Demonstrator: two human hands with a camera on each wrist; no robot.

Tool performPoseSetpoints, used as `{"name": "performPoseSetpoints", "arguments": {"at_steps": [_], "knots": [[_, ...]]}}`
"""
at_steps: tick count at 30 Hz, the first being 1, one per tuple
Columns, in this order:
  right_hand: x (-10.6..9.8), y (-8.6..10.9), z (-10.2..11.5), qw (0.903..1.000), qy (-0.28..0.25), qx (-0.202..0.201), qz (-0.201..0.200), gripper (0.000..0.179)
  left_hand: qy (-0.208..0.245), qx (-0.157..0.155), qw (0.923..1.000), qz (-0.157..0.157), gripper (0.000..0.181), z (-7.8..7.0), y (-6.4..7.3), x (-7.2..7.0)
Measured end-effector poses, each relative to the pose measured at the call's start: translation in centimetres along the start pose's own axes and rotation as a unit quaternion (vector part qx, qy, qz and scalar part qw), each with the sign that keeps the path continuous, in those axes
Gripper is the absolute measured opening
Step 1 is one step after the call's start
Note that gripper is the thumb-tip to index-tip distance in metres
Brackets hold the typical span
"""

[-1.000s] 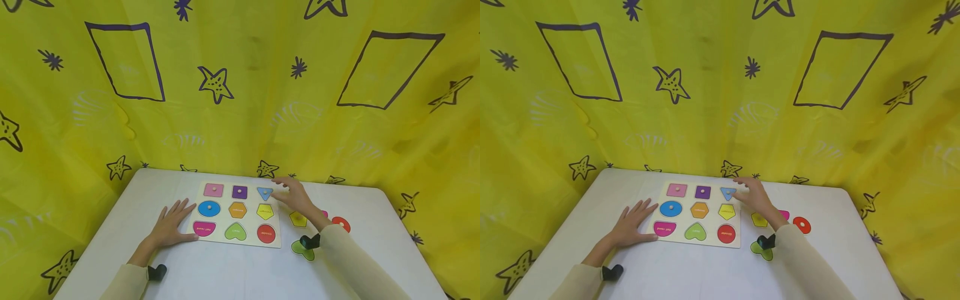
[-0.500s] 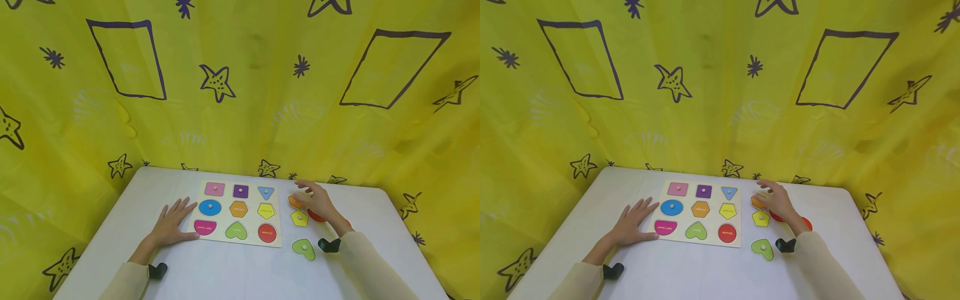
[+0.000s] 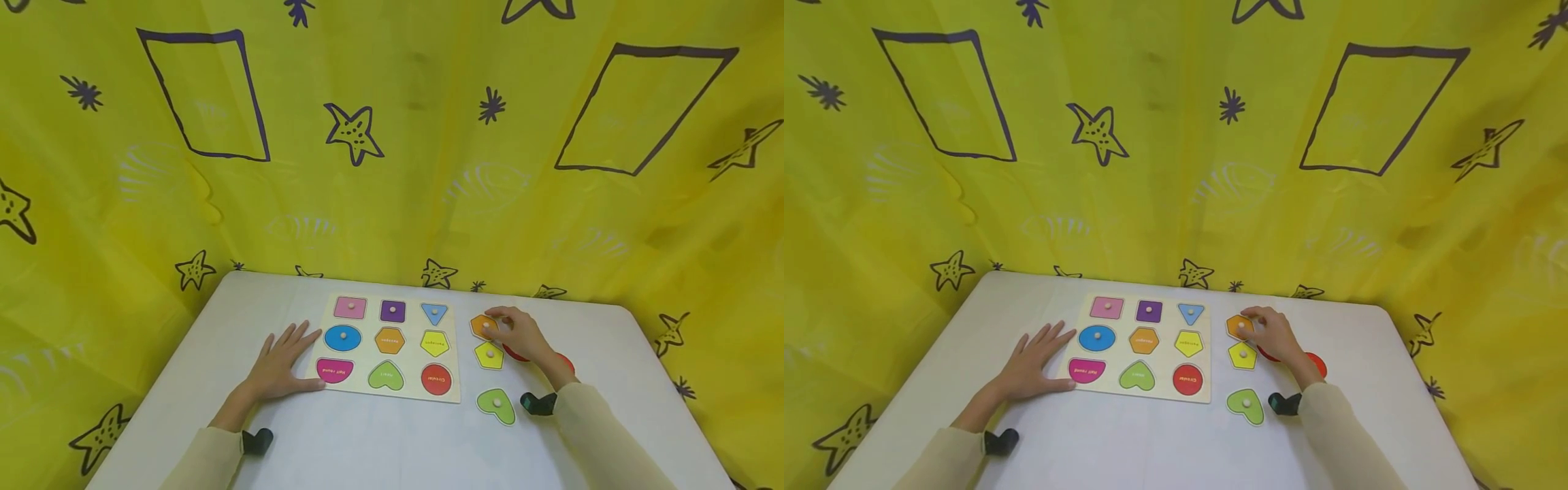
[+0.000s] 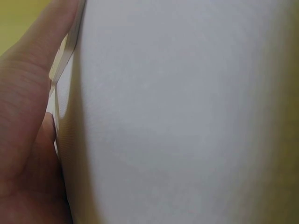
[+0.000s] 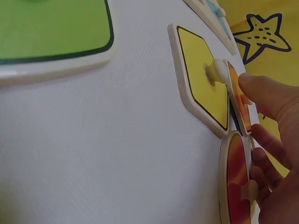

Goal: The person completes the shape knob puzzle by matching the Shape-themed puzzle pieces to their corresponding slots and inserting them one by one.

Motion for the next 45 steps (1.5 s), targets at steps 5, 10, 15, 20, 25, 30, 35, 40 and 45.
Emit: {"name": "performPoseSetpoints", "arguments": {"at_steps": [5, 10, 15, 20, 25, 30, 35, 40, 45], "knots": [[0.1, -0.1, -0.1, 0.9999, -0.004, -0.01, -0.005, 0.039, -0.001, 0.0, 1.0, -0.002, 0.104, 0.1, 0.0, 0.1], [0.0, 0.0, 0.1, 0.9992, -0.008, -0.034, -0.02, 0.027, 0.001, 0.001, 1.0, 0.001, 0.105, 0.1, 0.0, 0.1], [0.0, 0.1, -0.2, 0.9987, -0.011, -0.036, -0.036, 0.019, 0.003, 0.0, 1.0, 0.001, 0.106, 0.0, 0.0, 0.0], [0.1, 0.2, -0.3, 0.9986, -0.01, -0.031, -0.042, 0.016, 0.001, 0.002, 1.0, -0.001, 0.106, -0.2, 0.1, -0.2], [0.2, 0.1, -0.4, 0.9988, -0.009, -0.026, -0.042, 0.015, 0.001, 0.006, 1.0, -0.007, 0.104, -0.4, 0.2, -0.4], [0.3, 0.1, -0.5, 0.9988, -0.009, -0.022, -0.042, 0.016, -0.002, 0.004, 1.0, -0.006, 0.103, -0.4, 0.2, -0.4], [0.3, 0.2, -0.6, 0.9989, -0.008, -0.015, -0.044, 0.016, 0.0, 0.004, 1.0, -0.005, 0.104, -0.3, 0.2, -0.4], [0.4, 0.1, -0.9, 0.999, -0.009, -0.004, -0.043, 0.018, 0.0, 0.002, 1.0, -0.001, 0.104, -0.2, 0.2, -0.1], [0.5, 0.3, -0.6, 0.9988, -0.015, -0.001, -0.047, 0.018, 0.0, 0.003, 1.0, -0.001, 0.104, -0.1, 0.2, -0.1]]}}
Point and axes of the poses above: each hand's wrist, its own y-axis away from the middle knuckle, its own x-axis out of the palm, z = x × y, the point moved 8 cm from there along -y, towards the middle knuckle, and after that the axes turned 3 degrees about -x, right-handed, at the moved point
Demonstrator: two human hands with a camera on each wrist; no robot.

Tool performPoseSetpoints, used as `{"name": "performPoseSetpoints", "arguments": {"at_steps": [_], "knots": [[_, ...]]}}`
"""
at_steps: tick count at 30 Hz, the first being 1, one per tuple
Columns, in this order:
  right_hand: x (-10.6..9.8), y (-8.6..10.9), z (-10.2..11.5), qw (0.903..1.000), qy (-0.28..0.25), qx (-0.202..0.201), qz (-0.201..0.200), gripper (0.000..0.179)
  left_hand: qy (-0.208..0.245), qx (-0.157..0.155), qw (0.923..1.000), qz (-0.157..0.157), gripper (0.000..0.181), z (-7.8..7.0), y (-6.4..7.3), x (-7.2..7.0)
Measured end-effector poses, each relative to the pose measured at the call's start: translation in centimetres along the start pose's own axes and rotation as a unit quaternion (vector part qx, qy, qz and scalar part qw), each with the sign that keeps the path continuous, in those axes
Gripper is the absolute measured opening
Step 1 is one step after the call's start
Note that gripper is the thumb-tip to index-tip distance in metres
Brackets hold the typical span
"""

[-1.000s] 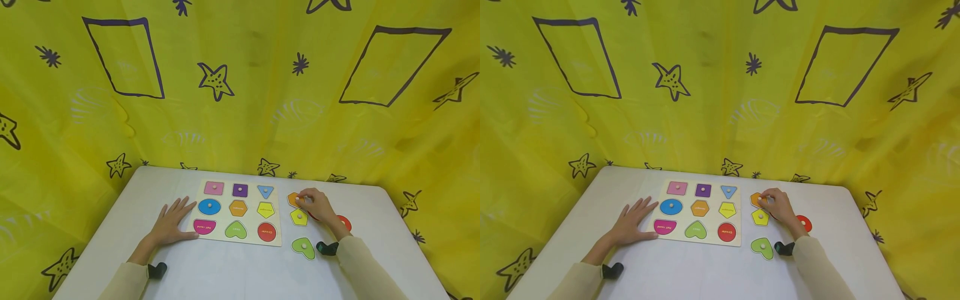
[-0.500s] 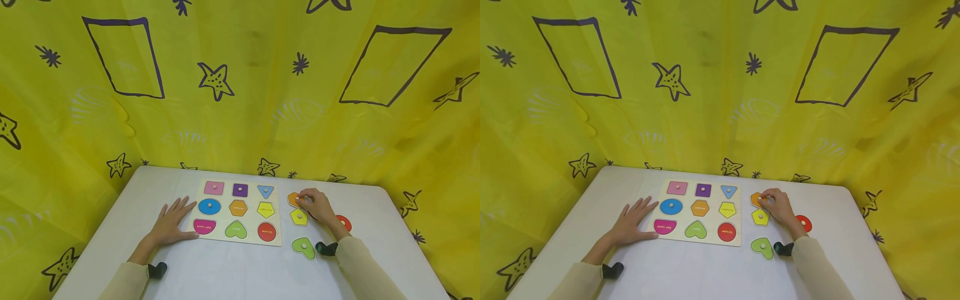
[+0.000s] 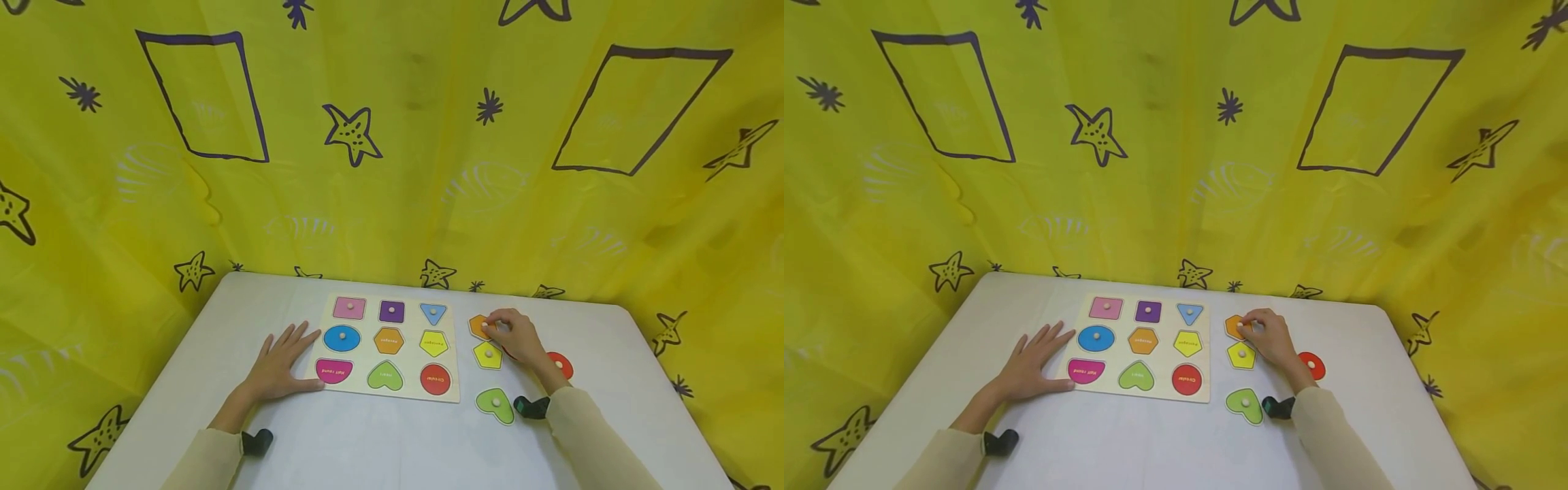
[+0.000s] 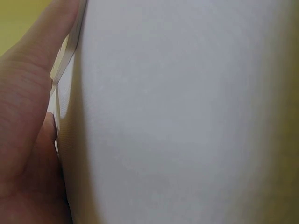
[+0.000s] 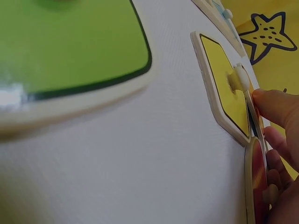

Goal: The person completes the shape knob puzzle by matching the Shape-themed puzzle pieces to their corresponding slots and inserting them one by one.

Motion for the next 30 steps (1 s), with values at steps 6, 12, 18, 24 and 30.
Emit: {"name": "performPoseSetpoints", "arguments": {"at_steps": [6, 12, 18, 24, 30], "knots": [[-0.1, 0.2, 0.0, 0.9998, -0.004, 0.004, -0.019, 0.018, -0.003, -0.002, 1.0, -0.002, 0.103, -0.2, 0.1, -0.3], [-0.2, 0.1, 0.3, 0.9992, 0.001, -0.004, -0.039, 0.015, 0.001, -0.004, 1.0, -0.003, 0.103, -0.4, 0.3, -0.5], [-0.8, 0.2, 1.9, 0.998, 0.01, -0.039, -0.049, 0.012, 0.003, -0.003, 1.0, -0.002, 0.103, -0.4, 0.3, -0.6], [-1.4, 0.2, 3.7, 0.9976, 0.007, -0.049, -0.049, 0.015, 0.007, -0.002, 1.0, -0.002, 0.103, -0.3, 0.3, -0.6], [-1.3, -0.3, 5.3, 0.9985, -0.001, -0.043, -0.035, 0.018, 0.01, 0.001, 0.9999, 0.001, 0.104, -0.5, 0.3, -0.6]]}}
Point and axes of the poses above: each hand's wrist, its own y-axis away from the middle knuckle, its own x-axis out of the palm, z = x × y, the point moved 8 cm from there along -y, towards the middle knuckle, and after that the axes turned 3 degrees about -x, right-handed, at the moved point
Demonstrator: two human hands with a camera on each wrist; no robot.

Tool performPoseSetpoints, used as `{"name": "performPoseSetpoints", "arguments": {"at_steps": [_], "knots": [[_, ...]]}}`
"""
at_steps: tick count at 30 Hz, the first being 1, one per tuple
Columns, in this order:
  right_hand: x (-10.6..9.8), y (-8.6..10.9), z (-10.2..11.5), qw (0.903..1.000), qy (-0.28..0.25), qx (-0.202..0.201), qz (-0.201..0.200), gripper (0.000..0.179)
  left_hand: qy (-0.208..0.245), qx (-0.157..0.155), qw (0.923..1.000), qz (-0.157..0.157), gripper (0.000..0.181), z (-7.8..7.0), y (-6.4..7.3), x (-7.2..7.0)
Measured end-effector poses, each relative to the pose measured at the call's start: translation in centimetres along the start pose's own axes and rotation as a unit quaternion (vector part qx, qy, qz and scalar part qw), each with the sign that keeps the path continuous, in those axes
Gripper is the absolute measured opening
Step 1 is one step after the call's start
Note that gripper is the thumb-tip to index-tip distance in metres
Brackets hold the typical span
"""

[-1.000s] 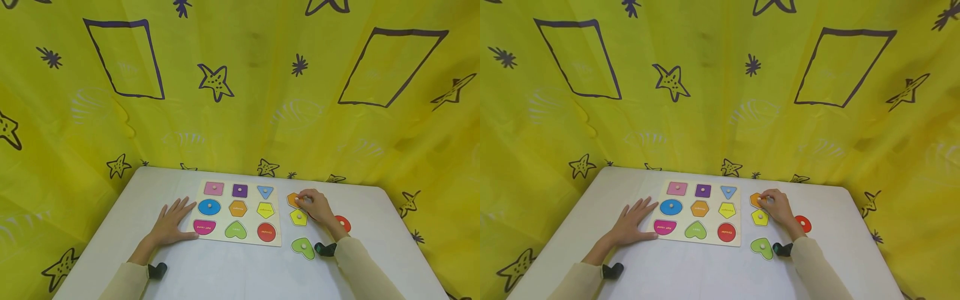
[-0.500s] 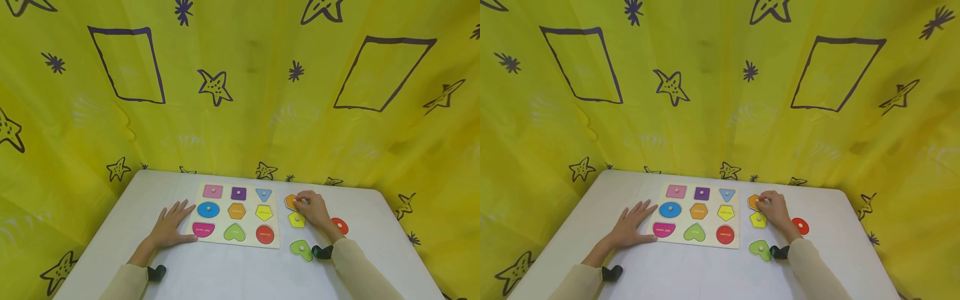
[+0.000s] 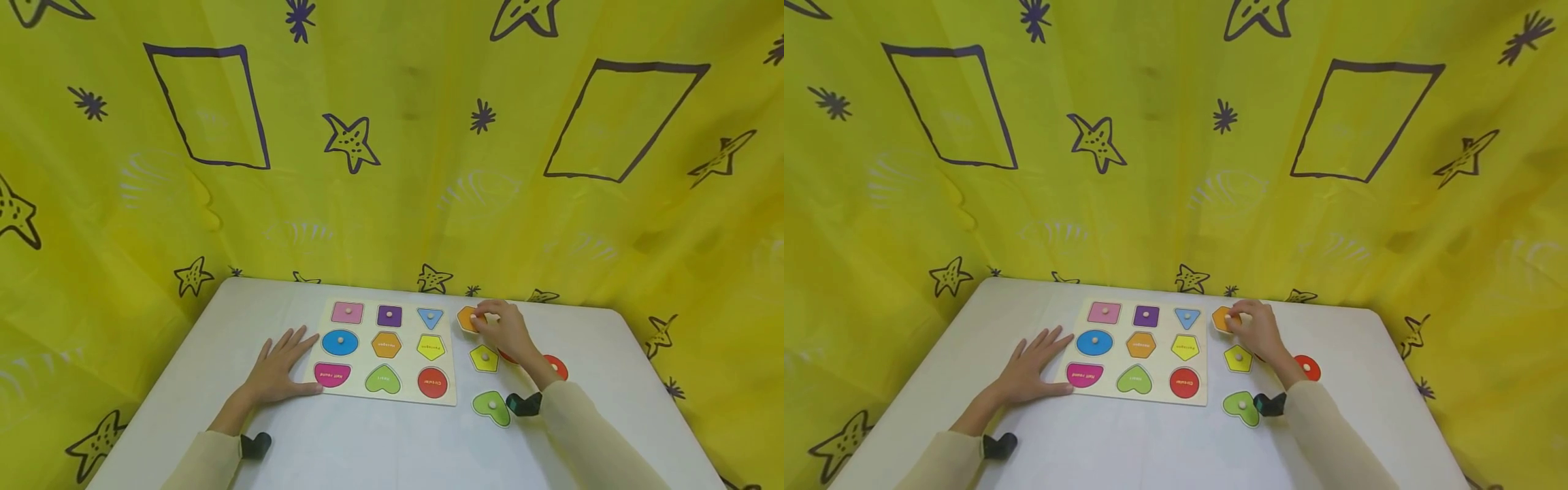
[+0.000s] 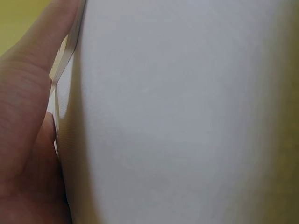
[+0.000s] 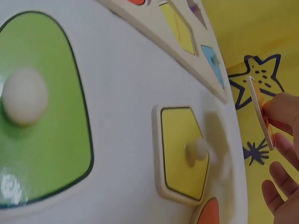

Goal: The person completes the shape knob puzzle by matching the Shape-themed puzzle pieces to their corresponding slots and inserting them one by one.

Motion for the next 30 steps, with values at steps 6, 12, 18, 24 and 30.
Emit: {"name": "performPoseSetpoints", "arguments": {"at_steps": [6, 12, 18, 24, 30], "knots": [[0.6, -0.5, 1.4, 0.9999, -0.006, -0.014, 0.0, 0.017, 0.001, 0.001, 1.0, -0.004, 0.103, -0.3, 0.1, -0.1], [1.4, -0.7, 2.9, 0.9992, -0.025, -0.03, 0.005, 0.015, -0.002, 0.001, 0.9999, -0.01, 0.102, -0.5, 0.2, -0.4], [2.3, -1.2, 4.3, 0.9989, -0.025, -0.039, 0.009, 0.017, -0.002, 0.0, 0.9999, -0.012, 0.102, -0.4, 0.2, -0.4], [3.4, -1.5, 5.8, 0.9981, -0.036, -0.048, 0.017, 0.019, -0.001, 0.001, 1.0, -0.009, 0.103, -0.1, 0.0, 0.0], [4.8, -1.7, 6.9, 0.9971, -0.046, -0.056, 0.025, 0.019, -0.002, 0.001, 1.0, -0.009, 0.103, 0.1, -0.1, 0.2]]}}
Point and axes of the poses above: each hand's wrist, its own y-axis away from the middle knuckle, its own x-axis out of the palm, z = x × y, the point moved 8 cm from there along -y, towards the middle knuckle, and after that the axes turned 3 degrees about -x, right-handed, at the moved point
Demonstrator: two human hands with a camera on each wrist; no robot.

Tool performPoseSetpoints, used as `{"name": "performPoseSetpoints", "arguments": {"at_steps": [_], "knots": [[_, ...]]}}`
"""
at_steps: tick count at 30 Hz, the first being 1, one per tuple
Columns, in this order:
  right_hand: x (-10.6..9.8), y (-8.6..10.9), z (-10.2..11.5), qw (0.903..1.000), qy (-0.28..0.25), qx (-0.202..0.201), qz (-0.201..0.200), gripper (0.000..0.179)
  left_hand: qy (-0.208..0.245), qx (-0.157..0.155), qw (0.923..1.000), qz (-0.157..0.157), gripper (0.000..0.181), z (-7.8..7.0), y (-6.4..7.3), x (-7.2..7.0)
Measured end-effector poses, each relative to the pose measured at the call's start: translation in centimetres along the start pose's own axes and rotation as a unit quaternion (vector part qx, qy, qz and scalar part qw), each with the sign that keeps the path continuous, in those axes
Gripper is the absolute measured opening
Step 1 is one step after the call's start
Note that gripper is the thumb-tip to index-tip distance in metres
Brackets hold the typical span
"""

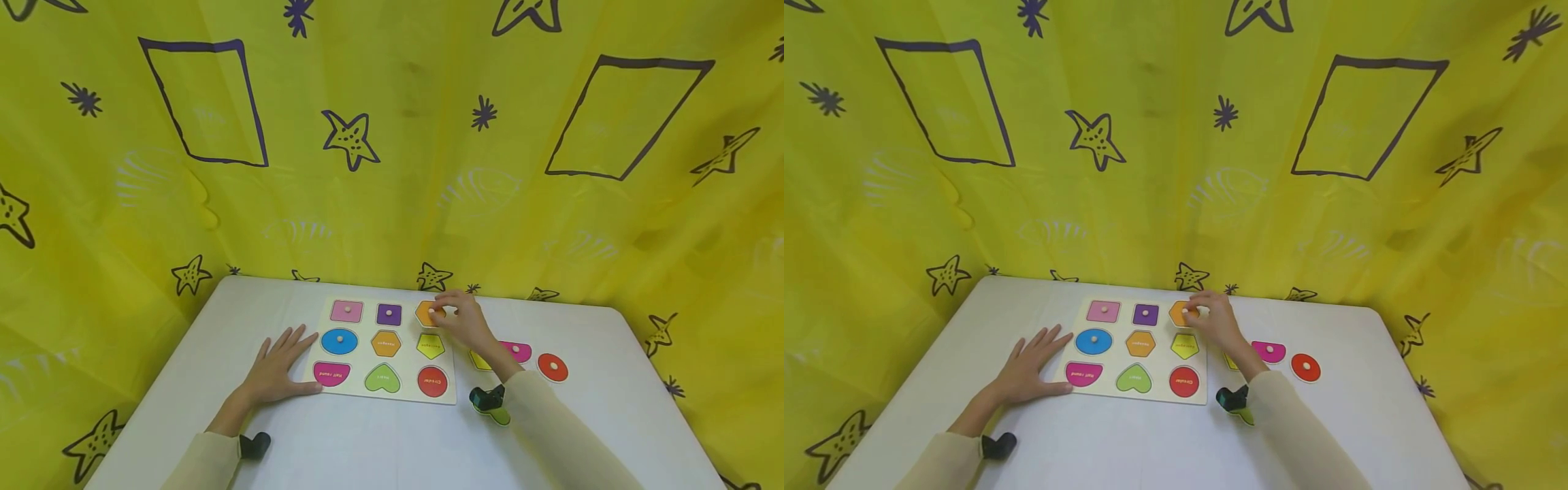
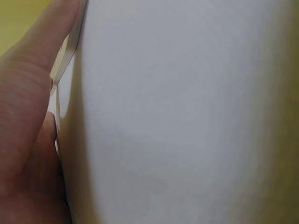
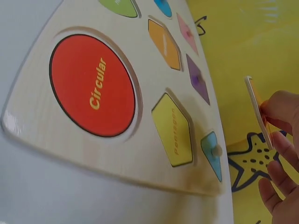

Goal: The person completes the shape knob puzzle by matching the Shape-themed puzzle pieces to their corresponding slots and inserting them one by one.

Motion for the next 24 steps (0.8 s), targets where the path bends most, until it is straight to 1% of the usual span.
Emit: {"name": "performPoseSetpoints", "arguments": {"at_steps": [4, 11, 17, 24], "knots": [[1.0, -0.1, 0.5, 0.9999, -0.011, -0.01, 0.002, 0.016, -0.007, -0.002, 1.0, 0.0, 0.103, 0.2, -0.1, 0.1], [3.2, -0.2, 0.6, 0.9991, -0.038, -0.001, 0.016, 0.012, -0.004, 0.0, 1.0, -0.003, 0.103, 0.1, 0.0, 0.0], [4.9, 0.0, 1.5, 0.9984, -0.047, -0.023, 0.02, 0.01, -0.005, -0.001, 1.0, -0.003, 0.103, 0.1, 0.0, 0.0], [6.8, 0.4, 2.0, 0.9982, -0.037, -0.041, 0.022, 0.01, -0.004, -0.004, 1.0, 0.0, 0.103, 0.2, -0.1, 0.2]]}}
Point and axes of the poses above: each hand's wrist, its own y-axis away from the middle knuckle, its own x-axis out of the palm, z = x × y, the point moved 8 cm from there along -y, towards the middle knuckle, and after that the axes turned 3 degrees about -x, right-handed, at the moved point
